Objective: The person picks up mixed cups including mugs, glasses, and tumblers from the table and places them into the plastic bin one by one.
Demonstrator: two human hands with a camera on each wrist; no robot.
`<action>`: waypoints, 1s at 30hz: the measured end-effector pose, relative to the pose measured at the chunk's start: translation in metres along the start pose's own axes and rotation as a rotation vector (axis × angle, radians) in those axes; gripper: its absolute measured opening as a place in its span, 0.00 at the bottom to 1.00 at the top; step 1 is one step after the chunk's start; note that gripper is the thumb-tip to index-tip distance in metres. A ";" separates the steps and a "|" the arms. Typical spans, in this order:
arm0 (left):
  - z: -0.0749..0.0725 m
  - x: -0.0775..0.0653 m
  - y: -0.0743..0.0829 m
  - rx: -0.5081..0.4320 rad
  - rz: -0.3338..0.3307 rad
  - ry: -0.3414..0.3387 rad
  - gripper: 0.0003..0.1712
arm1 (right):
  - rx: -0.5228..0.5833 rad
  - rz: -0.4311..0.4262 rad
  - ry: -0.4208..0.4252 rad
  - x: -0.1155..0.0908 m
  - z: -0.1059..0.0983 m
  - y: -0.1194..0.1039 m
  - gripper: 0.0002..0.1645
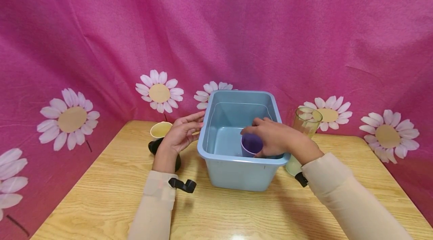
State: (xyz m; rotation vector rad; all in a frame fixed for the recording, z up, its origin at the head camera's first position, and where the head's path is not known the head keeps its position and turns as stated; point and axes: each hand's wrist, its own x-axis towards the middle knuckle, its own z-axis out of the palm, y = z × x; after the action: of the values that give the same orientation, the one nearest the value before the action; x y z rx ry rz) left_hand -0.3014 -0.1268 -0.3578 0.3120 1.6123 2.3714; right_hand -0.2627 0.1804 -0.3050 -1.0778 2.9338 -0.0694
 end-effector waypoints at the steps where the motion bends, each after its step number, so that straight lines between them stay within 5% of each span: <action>1: 0.000 0.000 0.000 0.001 0.001 -0.002 0.30 | 0.000 0.001 -0.002 0.000 0.000 0.000 0.43; 30: -0.001 0.000 0.000 -0.006 0.002 -0.006 0.31 | 0.021 -0.029 -0.035 -0.002 -0.003 -0.002 0.42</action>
State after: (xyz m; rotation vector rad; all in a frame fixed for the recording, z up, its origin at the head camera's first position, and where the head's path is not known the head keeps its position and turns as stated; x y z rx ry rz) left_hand -0.3015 -0.1273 -0.3580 0.3200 1.6023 2.3740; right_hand -0.2600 0.1802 -0.3018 -1.1065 2.8804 -0.0802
